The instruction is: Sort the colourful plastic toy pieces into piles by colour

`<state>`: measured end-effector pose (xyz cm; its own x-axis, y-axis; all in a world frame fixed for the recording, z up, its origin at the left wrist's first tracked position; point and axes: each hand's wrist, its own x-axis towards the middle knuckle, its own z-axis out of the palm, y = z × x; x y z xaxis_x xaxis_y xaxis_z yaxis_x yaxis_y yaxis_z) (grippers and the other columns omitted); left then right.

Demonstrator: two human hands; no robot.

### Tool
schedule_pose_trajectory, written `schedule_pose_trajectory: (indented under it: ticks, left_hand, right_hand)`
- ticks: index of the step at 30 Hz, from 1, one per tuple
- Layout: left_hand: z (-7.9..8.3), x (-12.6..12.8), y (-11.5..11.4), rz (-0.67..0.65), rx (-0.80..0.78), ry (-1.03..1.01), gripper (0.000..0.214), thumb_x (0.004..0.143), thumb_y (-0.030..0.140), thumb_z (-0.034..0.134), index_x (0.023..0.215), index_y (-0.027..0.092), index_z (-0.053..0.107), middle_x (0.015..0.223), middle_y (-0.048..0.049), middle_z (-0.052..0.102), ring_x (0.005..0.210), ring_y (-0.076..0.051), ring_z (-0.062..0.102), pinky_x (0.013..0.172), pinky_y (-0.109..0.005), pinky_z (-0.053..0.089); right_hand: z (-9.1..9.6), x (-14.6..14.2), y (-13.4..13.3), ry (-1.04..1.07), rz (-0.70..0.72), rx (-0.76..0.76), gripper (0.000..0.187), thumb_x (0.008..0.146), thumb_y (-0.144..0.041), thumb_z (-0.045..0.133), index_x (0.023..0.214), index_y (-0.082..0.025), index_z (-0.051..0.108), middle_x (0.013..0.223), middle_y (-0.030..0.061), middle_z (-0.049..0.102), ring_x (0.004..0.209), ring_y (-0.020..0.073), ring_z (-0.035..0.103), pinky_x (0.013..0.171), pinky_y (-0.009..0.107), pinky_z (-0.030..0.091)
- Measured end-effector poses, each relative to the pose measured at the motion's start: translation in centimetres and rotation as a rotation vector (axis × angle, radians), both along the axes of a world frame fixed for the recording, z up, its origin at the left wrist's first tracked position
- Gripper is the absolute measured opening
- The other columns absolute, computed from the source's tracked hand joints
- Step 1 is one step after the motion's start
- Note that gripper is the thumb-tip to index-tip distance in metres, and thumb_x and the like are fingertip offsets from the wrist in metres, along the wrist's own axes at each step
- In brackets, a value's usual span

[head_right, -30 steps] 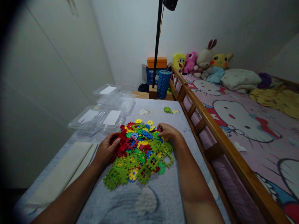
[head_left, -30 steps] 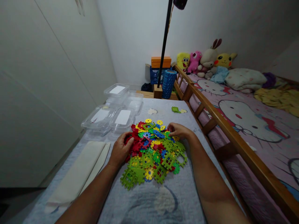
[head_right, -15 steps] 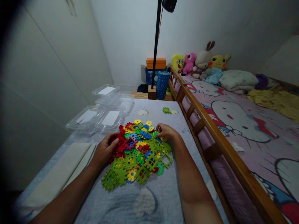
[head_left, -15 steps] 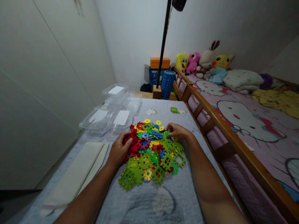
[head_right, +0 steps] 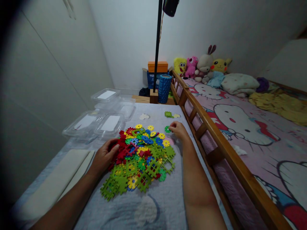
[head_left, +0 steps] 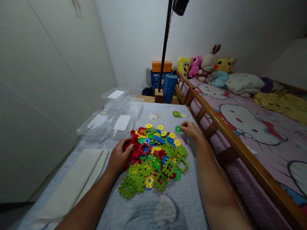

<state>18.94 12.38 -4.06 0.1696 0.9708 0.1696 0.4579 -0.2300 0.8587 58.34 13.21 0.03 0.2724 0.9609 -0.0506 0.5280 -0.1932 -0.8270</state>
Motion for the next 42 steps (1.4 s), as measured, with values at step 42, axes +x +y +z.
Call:
schedule_pose_trajectory:
  ticks: [42]
  left_hand:
    - [-0.1,-0.1,0.0,0.018,-0.008,0.020,0.050,0.087,0.057,0.055,0.119,0.020,0.066,0.114,-0.0090,0.073,0.105,-0.028,0.068,0.091,-0.041,0.054]
  right_hand:
    - [-0.8,0.3,0.0,-0.260,0.167,-0.068,0.008,0.072,-0.022,0.060,0.078,-0.019,0.064,0.068,0.0004,0.061,0.065,0.0153,0.054,0.058,0.025,0.036]
